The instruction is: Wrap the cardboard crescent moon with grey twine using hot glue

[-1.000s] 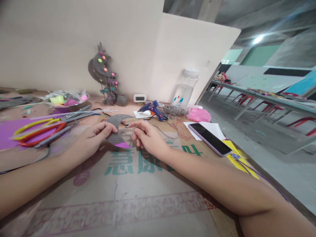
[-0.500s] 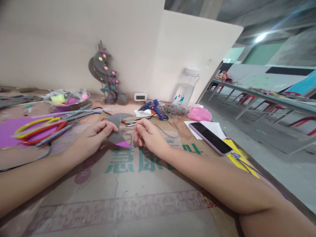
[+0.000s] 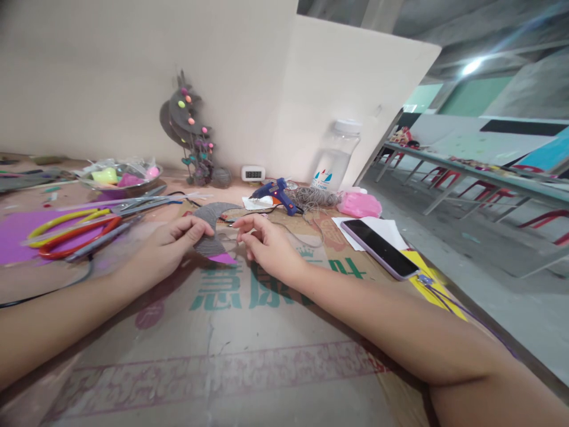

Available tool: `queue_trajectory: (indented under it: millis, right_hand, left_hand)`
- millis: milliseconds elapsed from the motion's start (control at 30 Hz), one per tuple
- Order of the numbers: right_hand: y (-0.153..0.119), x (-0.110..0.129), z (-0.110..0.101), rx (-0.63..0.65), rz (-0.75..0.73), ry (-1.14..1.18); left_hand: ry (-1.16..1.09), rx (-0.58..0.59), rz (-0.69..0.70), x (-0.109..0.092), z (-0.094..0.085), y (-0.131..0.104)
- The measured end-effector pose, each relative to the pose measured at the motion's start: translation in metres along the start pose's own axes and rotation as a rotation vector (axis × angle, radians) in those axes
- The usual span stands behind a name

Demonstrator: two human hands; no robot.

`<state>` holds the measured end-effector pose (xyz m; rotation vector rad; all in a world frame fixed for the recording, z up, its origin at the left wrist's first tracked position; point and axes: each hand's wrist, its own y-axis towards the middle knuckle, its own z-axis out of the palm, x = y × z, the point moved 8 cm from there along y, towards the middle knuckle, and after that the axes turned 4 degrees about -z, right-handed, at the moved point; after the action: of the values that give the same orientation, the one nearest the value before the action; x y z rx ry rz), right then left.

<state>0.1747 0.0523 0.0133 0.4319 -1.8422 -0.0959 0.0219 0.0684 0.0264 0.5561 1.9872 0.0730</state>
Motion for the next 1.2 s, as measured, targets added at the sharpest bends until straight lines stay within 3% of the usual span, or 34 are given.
queue_trajectory:
  millis: [367, 600, 700, 933, 1200]
  right_hand:
    - [-0.001, -0.003, -0.005, -0.017, 0.021, -0.041]
    - [-0.003, -0.001, 0.01, 0.137, 0.049, -0.14]
    - [-0.004, 0.002, 0.014, 0.162, 0.03, -0.08]
    - [-0.005, -0.001, 0.017, 0.156, 0.076, 0.072]
    - [-0.003, 0.004, 0.005, 0.065, -0.021, -0.148]
  left_hand:
    - [-0.014, -0.014, -0.009, -0.002, -0.002, -0.002]
    - [-0.038, 0.0, -0.026, -0.003, -0.001, -0.001]
    - [-0.038, -0.018, -0.034, -0.005, -0.003, 0.0]
    - [-0.071, 0.012, -0.061, -0.003, 0.0, 0.0]
    - [-0.138, 0.035, -0.077, 0.004, 0.002, 0.0]
